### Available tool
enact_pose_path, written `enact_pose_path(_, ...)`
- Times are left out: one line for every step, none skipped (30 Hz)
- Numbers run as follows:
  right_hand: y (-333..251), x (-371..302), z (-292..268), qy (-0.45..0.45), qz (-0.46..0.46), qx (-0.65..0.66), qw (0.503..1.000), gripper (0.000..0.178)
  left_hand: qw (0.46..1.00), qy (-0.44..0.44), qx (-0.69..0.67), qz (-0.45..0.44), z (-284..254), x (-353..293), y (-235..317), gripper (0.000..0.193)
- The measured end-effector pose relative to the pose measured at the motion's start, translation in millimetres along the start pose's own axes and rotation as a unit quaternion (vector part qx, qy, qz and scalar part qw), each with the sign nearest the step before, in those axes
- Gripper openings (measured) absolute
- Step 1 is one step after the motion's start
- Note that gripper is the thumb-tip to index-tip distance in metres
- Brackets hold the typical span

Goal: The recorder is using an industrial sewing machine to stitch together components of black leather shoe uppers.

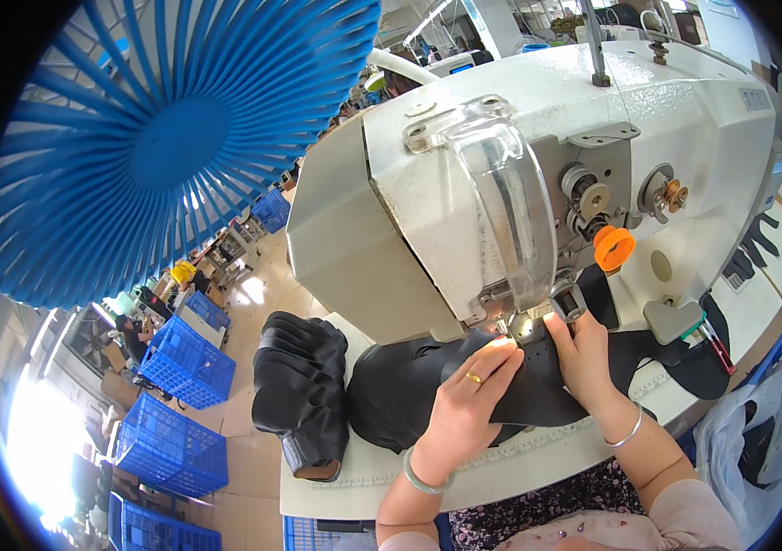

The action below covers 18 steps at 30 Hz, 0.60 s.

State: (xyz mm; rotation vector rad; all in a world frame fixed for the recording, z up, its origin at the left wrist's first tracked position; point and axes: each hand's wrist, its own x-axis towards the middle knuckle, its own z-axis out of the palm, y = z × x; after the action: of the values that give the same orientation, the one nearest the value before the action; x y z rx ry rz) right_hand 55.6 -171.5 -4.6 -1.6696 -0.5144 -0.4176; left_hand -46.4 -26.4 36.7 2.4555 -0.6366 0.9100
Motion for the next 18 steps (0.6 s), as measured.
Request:
enact_pose_path(0.4, 0.3, 1.0, 0.0, 0.0, -0.001, 1.0, 0.021, 1.0, -0.012, -0.017, -0.013, -1.3, -0.1, -1.4, 0.065)
enact_pose_path(0.7, 0.5, 1.9, 0.008, -0.01, -0.006, 1.0, 0.021, 1.0, -0.005, -0.014, -0.006, -2.3, 0.0, -3.0, 0.065)
enact_pose_path(1.1, 0.7, 2.9, 0.017, 0.003, -0.012, 1.0, 0.02, 1.0, -0.009, -0.017, -0.004, -3.6, -0.1, -4.3, 0.065)
enact_pose_path(1.4, 0.8, 3.6, 0.017, -0.021, -0.011, 1.0, 0.02, 1.0, -0.013, -0.02, -0.003, -3.6, 0.4, -5.3, 0.065)
enact_pose_path(1.7, 1.0, 4.0, 0.018, -0.015, -0.002, 1.0, 0.02, 1.0, -0.013, -0.021, -0.002, -3.5, 0.5, -5.8, 0.065)
enact_pose_path(1.9, 1.1, 4.1, 0.021, 0.003, 0.008, 1.0, 0.02, 1.0, -0.011, -0.02, -0.002, -3.7, 0.5, -6.4, 0.064)
enact_pose_path(2.1, 1.0, 3.8, 0.019, -0.009, 0.008, 1.0, 0.02, 1.0, -0.016, -0.02, -0.007, -2.9, 0.4, -6.7, 0.064)
enact_pose_path(2.7, 1.5, 3.0, 0.014, -0.02, 0.0, 1.0, 0.021, 1.0, -0.009, -0.019, -0.001, -3.0, -0.5, -6.8, 0.064)
enact_pose_path(3.3, 2.1, 1.9, 0.009, -0.032, -0.008, 0.999, 0.021, 1.0, -0.013, -0.02, -0.005, -3.0, -1.4, -7.4, 0.063)
enact_pose_path(4.3, 2.6, 0.1, 0.009, -0.033, -0.008, 0.999, 0.021, 0.999, -0.022, -0.023, -0.02, -2.4, -2.8, -7.9, 0.063)
enact_pose_path(5.5, 3.6, -1.8, -0.011, -0.022, -0.013, 1.0, 0.022, 1.0, -0.019, -0.02, -0.009, -2.3, -4.1, -9.1, 0.063)
enact_pose_path(6.5, 4.6, -3.0, -0.029, 0.008, -0.021, 0.999, 0.023, 0.999, -0.018, -0.04, -0.019, -2.0, -5.1, -10.8, 0.061)
enact_pose_path(7.7, 5.6, -4.0, -0.031, -0.013, -0.017, 0.999, 0.023, 0.997, -0.025, -0.062, -0.039, -1.7, -6.3, -12.7, 0.059)
enact_pose_path(8.8, 6.8, -4.5, -0.035, -0.018, -0.011, 0.999, 0.022, 0.998, -0.017, -0.06, -0.03, -2.1, -6.7, -15.8, 0.059)
enact_pose_path(9.8, 7.6, -4.5, -0.04, 0.002, -0.011, 0.999, 0.022, 0.992, -0.006, -0.112, -0.051, -2.2, -7.1, -18.8, 0.057)
enact_pose_path(10.6, 8.7, -4.4, -0.039, -0.023, -0.006, 0.999, 0.022, 0.984, 0.0, -0.163, -0.073, -2.1, -7.1, -21.3, 0.055)
enact_pose_path(11.1, 9.5, -3.8, -0.038, -0.028, -0.007, 0.999, 0.021, 0.984, 0.004, -0.163, -0.074, -1.5, -7.2, -22.9, 0.055)
enact_pose_path(11.2, 9.8, -3.2, -0.037, -0.033, -0.008, 0.999, 0.021, 0.983, 0.007, -0.169, -0.065, -0.7, -7.2, -23.4, 0.057)
